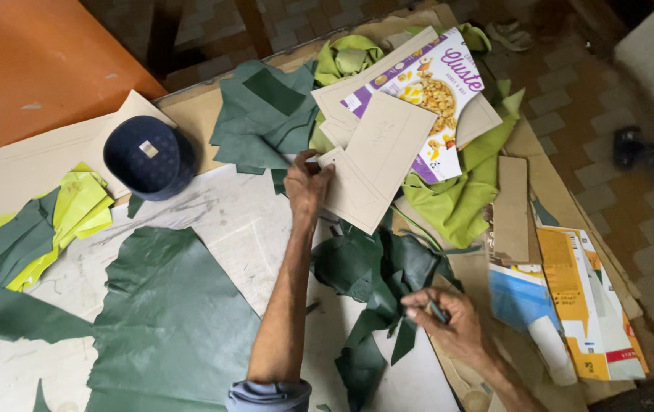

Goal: The person places paper templates on a large green sheet of material and uses a utility knife to cut around the templates. The person repeatedly positions templates, cuts the material, and removes the cut pieces, accumulating a pile of cut shapes on the table.

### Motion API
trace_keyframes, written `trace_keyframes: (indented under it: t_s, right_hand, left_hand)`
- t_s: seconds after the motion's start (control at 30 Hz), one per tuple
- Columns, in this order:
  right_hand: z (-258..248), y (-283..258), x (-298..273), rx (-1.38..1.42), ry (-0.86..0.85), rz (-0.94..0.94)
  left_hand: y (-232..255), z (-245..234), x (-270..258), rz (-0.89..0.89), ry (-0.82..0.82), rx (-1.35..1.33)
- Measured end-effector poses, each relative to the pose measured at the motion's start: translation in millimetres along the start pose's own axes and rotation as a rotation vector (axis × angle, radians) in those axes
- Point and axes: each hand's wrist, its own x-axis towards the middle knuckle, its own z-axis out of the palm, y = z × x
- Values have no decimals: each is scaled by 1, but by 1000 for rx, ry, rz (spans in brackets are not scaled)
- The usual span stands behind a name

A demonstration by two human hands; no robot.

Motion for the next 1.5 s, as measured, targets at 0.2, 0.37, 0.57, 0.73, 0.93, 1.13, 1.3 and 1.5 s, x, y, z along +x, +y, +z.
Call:
trace_keyframes:
  t_s: [0.2, 0.37, 0.57, 0.73, 0.93, 1.13, 1.3, 1.5]
  right_hand:
    - [18, 20, -37, -13, -16, -544]
    - [15, 19, -31, 90, 163, -4]
    - [20, 9, -34, 69, 138, -7]
    - [49, 11, -58, 184, -1, -125]
    - [75, 1, -91, 154, -214, -13]
    - [76, -2, -96, 81, -204, 17]
    - [79, 6, -91, 18, -147, -26]
    - [79, 20, -85, 66, -173, 144]
  left_hand:
    - [7, -18, -16, 71, -2, -496]
    - [15, -49, -51, 50, -25, -591]
    - [21, -69, -87, 17, -25, -583]
    - [4, -78, -115, -26, -1, -641]
    - [-20, -80, -171, -142, 56, -711]
    - [-37, -65, -211, -177, 56, -689]
    - [-45, -64, -227, -181, 68, -659]
    - [-59, -64, -240, -264, 93, -700]
